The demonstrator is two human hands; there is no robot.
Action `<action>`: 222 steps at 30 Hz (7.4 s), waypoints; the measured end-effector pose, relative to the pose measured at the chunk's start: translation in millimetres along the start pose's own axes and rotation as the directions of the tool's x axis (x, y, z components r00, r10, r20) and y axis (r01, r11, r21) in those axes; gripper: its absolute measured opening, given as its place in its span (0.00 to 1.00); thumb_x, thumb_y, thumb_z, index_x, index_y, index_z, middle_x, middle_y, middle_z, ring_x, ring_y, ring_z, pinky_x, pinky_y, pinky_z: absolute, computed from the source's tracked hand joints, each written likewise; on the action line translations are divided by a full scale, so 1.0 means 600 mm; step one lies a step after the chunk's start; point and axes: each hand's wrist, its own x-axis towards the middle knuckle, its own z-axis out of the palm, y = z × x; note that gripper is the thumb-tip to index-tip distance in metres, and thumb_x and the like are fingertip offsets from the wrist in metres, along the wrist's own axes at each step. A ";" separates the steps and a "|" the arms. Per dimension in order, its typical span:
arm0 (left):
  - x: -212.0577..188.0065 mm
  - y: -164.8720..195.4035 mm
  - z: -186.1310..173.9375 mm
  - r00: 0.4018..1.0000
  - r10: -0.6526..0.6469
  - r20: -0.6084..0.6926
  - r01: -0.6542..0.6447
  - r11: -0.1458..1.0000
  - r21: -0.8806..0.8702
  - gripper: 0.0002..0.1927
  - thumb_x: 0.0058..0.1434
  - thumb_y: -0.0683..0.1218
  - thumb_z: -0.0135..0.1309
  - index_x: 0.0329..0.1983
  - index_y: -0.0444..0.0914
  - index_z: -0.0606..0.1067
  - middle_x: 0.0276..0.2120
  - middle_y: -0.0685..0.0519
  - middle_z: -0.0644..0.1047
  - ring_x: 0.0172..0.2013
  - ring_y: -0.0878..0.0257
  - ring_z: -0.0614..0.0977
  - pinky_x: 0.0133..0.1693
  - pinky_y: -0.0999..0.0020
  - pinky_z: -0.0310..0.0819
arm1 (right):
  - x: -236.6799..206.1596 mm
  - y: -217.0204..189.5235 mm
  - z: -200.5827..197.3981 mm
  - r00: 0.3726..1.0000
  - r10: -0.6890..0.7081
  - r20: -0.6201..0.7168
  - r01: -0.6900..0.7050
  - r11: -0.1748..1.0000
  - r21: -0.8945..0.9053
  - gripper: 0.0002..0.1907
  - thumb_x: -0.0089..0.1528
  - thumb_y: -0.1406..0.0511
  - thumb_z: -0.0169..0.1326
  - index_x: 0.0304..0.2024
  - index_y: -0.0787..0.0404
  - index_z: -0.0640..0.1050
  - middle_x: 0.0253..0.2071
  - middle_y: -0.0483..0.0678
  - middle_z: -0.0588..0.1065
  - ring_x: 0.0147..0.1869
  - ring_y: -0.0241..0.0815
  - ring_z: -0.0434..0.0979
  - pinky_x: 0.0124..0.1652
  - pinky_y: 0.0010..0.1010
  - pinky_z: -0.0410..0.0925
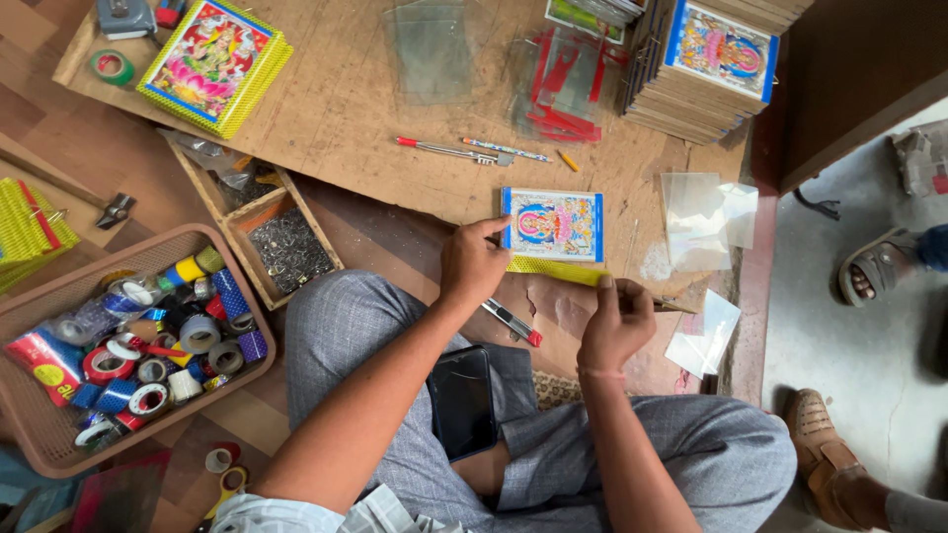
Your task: The person sits on the floor at a low wooden workbench and wraps yellow beaded trim around the edges of small devotional picture plaques, pressing the trim to fit each side. They set finished plaques on a stack and pick up the next one, at one point using a utility knife to trim the beaded strip.
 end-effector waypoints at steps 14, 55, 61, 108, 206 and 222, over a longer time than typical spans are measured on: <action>-0.002 -0.001 -0.003 1.000 0.024 0.003 -0.024 0.998 -0.052 0.25 0.51 0.39 0.59 0.55 0.41 0.80 0.29 0.46 0.84 0.29 0.60 0.87 0.34 0.66 0.79 | 0.025 0.022 0.004 0.907 0.421 0.006 -0.420 0.903 0.086 0.13 0.60 0.63 0.66 0.33 0.69 0.81 0.23 0.44 0.73 0.20 0.31 0.66 0.22 0.23 0.59; -0.004 0.014 -0.010 1.000 0.026 0.009 -0.026 1.000 0.012 0.25 0.51 0.40 0.61 0.55 0.41 0.81 0.28 0.45 0.83 0.30 0.56 0.86 0.36 0.62 0.79 | -0.029 -0.019 0.000 0.972 -0.231 0.036 0.230 0.972 0.052 0.07 0.68 0.71 0.61 0.37 0.67 0.76 0.35 0.44 0.75 0.38 0.30 0.71 0.39 0.21 0.67; -0.004 0.011 -0.010 0.999 0.034 0.012 -0.034 0.999 -0.018 0.25 0.50 0.40 0.61 0.55 0.41 0.80 0.28 0.45 0.83 0.30 0.57 0.87 0.36 0.63 0.79 | 0.029 0.046 0.014 0.987 0.162 -0.012 -0.160 0.984 0.080 0.07 0.63 0.70 0.62 0.32 0.67 0.78 0.26 0.44 0.74 0.28 0.30 0.69 0.30 0.22 0.63; 0.011 -0.033 -0.001 0.990 0.111 0.089 -0.081 0.954 -0.288 0.27 0.52 0.35 0.58 0.58 0.34 0.77 0.38 0.44 0.85 0.36 0.63 0.87 0.37 0.70 0.81 | 0.067 0.048 0.025 0.995 0.100 0.020 -0.097 0.988 -0.117 0.06 0.57 0.72 0.63 0.35 0.72 0.84 0.27 0.45 0.79 0.28 0.29 0.73 0.29 0.19 0.66; 0.016 0.017 0.013 0.979 0.195 -0.063 -0.205 0.926 -0.318 0.19 0.59 0.50 0.63 0.47 0.31 0.80 0.36 0.46 0.85 0.38 0.60 0.88 0.42 0.67 0.81 | 0.125 -0.148 0.006 0.837 0.275 0.473 -0.086 0.920 -0.382 0.10 0.56 0.69 0.66 0.38 0.71 0.84 0.29 0.50 0.79 0.27 0.35 0.72 0.26 0.30 0.64; 0.101 0.016 0.019 0.963 0.269 0.020 -0.254 0.930 -0.266 0.21 0.52 0.43 0.67 0.50 0.38 0.81 0.45 0.46 0.85 0.44 0.59 0.87 0.45 0.66 0.79 | 0.221 -0.192 0.094 0.416 0.092 0.905 0.874 0.234 -0.425 0.14 0.53 0.56 0.64 0.36 0.57 0.85 0.29 0.58 0.79 0.34 0.59 0.80 0.39 0.46 0.73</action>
